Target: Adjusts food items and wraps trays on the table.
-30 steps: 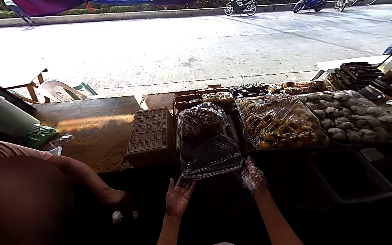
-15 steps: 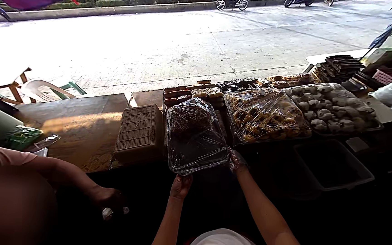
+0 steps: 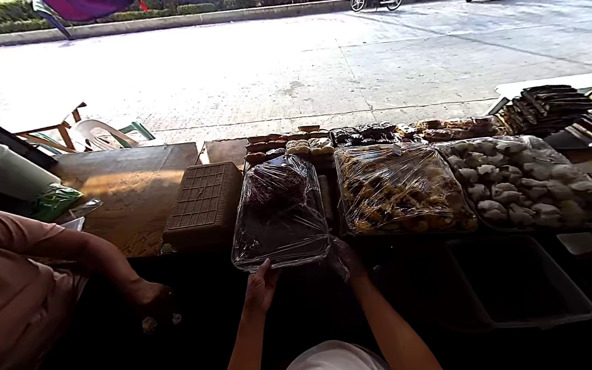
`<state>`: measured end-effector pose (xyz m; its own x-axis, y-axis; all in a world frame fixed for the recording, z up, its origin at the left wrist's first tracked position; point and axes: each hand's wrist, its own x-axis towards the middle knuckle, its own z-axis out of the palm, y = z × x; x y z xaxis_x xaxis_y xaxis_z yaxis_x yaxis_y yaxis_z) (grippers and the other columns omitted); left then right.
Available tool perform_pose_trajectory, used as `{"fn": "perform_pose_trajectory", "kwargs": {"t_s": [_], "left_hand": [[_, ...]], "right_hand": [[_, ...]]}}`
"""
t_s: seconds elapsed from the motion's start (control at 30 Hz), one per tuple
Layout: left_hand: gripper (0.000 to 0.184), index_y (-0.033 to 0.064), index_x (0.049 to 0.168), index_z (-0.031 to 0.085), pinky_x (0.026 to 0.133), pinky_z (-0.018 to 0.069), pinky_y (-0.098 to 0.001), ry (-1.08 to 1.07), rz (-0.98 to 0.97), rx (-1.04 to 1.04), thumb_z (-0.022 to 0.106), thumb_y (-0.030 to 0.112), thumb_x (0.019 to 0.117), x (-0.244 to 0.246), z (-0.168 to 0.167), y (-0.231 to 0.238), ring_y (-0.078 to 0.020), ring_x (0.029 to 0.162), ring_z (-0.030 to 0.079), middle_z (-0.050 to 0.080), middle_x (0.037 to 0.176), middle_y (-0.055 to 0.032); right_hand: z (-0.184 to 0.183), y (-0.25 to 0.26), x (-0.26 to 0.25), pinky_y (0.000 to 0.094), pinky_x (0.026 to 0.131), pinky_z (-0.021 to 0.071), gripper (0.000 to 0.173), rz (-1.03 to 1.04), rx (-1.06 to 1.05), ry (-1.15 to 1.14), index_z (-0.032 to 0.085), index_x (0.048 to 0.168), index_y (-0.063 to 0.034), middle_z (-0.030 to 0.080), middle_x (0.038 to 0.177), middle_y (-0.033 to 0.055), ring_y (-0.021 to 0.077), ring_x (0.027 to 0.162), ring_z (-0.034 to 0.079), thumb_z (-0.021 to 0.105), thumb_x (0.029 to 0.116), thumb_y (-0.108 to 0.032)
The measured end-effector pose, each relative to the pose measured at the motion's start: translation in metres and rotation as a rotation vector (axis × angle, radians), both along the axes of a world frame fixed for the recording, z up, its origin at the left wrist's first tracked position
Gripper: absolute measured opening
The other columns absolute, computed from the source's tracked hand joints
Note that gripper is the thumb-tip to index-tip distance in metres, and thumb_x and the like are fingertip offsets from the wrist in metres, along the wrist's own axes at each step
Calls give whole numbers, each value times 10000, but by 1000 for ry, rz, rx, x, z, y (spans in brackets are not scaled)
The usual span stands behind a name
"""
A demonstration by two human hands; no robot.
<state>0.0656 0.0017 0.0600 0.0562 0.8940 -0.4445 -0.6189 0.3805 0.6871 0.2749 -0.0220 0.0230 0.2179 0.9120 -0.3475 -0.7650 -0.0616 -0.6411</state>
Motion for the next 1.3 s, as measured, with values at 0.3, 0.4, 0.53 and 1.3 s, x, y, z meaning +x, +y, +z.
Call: {"fn": "perform_pose_trajectory", "kwargs": {"t_s": [0.3, 0.4, 0.53, 1.3], "left_hand": [[194, 2, 1109, 557, 768, 644, -290, 11, 6, -14, 365, -4, 1077, 0, 2, -2, -162, 807, 764, 752, 905, -90], [197, 5, 1100, 562, 769, 645, -294, -3, -6, -23, 366, 19, 1082, -1, -1, -1, -167, 808, 764, 752, 901, -90], [206, 8, 1079, 568, 764, 645, -291, -17, -20, -31, 363, 10, 1080, -3, -5, -2, -160, 797, 764, 754, 889, -84], [477, 35, 1034, 605, 849, 603, -399, -444, -297, -241, 190, 252, 1126, 67, -40, -21, -250, 877, 739, 737, 922, -126]], "right_hand": [[4, -15, -7, 298, 750, 589, 219, 10, -62, 121, 558, 1202, -22, 686, 971, 70, 141, 853, 684, 375, 1098, -82], [-3, -17, -5, 342, 771, 596, 248, -39, -22, 183, 556, 1181, -15, 696, 981, 104, 186, 878, 698, 351, 1111, -135], [-5, -17, -15, 270, 638, 577, 217, -175, -92, 151, 574, 1096, -32, 654, 814, 53, 123, 696, 658, 386, 1107, -140], [30, -61, -14, 280, 706, 614, 111, -206, -289, -283, 551, 1114, 44, 691, 867, 97, 137, 728, 703, 473, 1066, -18]]}}
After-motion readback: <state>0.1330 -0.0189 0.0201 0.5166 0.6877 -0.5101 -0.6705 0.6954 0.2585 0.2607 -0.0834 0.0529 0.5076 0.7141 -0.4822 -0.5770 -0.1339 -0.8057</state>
